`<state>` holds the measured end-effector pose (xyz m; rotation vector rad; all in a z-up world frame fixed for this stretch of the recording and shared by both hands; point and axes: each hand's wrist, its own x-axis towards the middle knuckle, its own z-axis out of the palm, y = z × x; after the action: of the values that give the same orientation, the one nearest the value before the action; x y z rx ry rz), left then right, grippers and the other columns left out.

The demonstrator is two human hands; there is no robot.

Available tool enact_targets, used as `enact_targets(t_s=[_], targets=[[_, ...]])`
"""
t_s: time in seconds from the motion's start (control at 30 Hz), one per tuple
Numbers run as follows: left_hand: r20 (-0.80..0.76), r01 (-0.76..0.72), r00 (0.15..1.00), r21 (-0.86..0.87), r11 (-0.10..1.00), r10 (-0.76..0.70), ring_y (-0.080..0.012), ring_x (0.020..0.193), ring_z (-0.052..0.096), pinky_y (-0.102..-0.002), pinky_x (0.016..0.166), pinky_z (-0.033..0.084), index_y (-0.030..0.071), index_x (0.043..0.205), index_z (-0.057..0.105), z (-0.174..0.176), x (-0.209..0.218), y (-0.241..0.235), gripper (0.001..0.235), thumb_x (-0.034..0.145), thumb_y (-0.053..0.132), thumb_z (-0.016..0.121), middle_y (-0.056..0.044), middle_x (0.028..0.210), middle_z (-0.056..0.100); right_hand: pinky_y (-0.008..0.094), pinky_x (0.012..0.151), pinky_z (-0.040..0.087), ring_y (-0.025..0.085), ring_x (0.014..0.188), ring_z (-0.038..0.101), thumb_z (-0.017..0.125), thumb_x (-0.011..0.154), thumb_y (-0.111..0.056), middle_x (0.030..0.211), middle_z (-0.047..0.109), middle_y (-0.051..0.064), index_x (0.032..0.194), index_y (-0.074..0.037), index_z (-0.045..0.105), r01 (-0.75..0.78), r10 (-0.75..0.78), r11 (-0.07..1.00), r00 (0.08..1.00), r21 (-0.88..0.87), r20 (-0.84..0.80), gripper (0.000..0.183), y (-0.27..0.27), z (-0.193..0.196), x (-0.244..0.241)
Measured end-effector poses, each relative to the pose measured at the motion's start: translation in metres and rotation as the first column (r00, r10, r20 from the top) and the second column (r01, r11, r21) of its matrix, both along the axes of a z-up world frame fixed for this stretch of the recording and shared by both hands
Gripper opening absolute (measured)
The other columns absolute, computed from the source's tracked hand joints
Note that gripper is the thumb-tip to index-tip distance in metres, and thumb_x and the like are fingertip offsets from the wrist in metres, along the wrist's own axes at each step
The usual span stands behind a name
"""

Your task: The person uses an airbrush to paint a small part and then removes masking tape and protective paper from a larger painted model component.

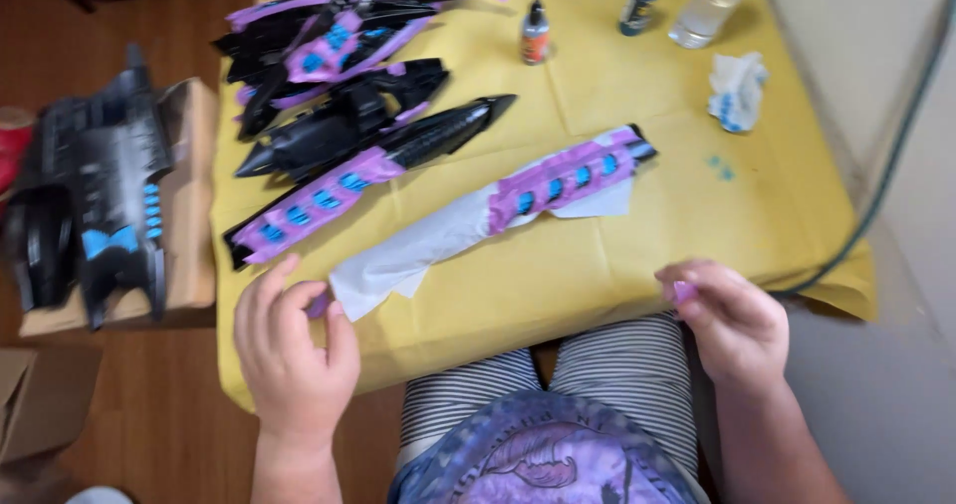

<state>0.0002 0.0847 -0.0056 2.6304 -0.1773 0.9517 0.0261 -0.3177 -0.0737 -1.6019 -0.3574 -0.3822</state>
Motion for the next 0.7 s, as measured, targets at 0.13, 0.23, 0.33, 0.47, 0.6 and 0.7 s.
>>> enact_targets(t_s=[0.13,0.23,0.33,0.47,0.6,0.7], targets=[[-0.08,0.346,0.929,-0.158,0.925,-0.361,-0.0424,0.115,0.061,-0.054,0.1,0.048,0.001,0.11,0.057,0.021,0.049,-0.073,0.02,0.094,0.008,0.065,-0.021,0.125,0.063,0.036,0.101,0.057,0.02,0.096,0.067,0.065,0.098,0.004,0.095,0.067,0.014,0.163,-0.011,0.037,-0.037,0.038,0.998,0.999,0.048,-0.032,0.073,-0.017,0.009,0.039],[-0.17,0.507,0.851,0.016,0.862,-0.497,-0.0382,0.124,0.057,-0.051,0.103,0.045,-0.001,0.123,0.06,0.021,0.093,-0.122,0.037,0.096,0.024,0.068,-0.019,0.131,0.061,0.023,0.061,0.053,0.019,0.085,0.072,0.073,0.092,-0.003,0.101,0.073,0.015,0.117,0.001,0.066,0.216,-0.133,0.957,0.92,0.193,-0.369,0.027,-0.018,0.028,0.072],[-0.179,0.508,0.859,0.178,0.843,-0.48,-0.0329,0.12,0.056,-0.046,0.095,0.046,0.003,0.127,0.06,0.005,0.138,-0.157,0.055,0.089,0.041,0.074,-0.013,0.126,0.062,0.022,0.064,0.054,0.022,0.089,0.074,0.065,0.097,0.002,0.087,0.067,0.012,0.1,-0.004,0.064,0.077,0.068,0.909,0.942,0.409,-0.328,0.007,-0.025,0.029,0.097],[-0.333,0.498,0.848,0.231,0.836,-0.413,-0.0349,0.116,0.061,-0.05,0.092,0.052,0.005,0.132,0.055,-0.017,0.173,-0.184,0.076,0.078,0.051,0.081,-0.015,0.121,0.061,0.031,0.072,0.06,0.027,0.089,0.07,0.062,0.099,0.006,0.096,0.066,0.021,0.105,0.004,0.061,-0.023,0.168,0.836,0.962,0.548,-0.216,0.007,-0.023,0.027,0.112],[-0.425,0.495,0.826,0.232,0.837,-0.371,-0.0345,0.11,0.065,-0.051,0.088,0.054,0.006,0.135,0.052,-0.024,0.181,-0.191,0.078,0.079,0.051,0.081,-0.014,0.118,0.063,0.036,0.092,0.061,0.025,0.104,0.066,0.063,0.099,0.004,0.113,0.064,0.021,0.102,0.004,0.063,-0.057,0.173,0.862,0.967,0.503,-0.188,0.003,-0.024,0.027,0.118],[-0.428,0.488,0.826,0.219,0.845,-0.366,-0.0347,0.104,0.068,-0.05,0.084,0.056,0.005,0.137,0.052,-0.033,0.18,-0.191,0.07,0.084,0.043,0.077,-0.014,0.114,0.065,0.033,0.093,0.058,0.021,0.099,0.062,0.062,0.099,0.007,0.109,0.06,0.02,0.101,0.006,0.063,-0.066,0.153,0.89,0.976,0.452,-0.158,0.002,-0.027,0.016,0.126]])
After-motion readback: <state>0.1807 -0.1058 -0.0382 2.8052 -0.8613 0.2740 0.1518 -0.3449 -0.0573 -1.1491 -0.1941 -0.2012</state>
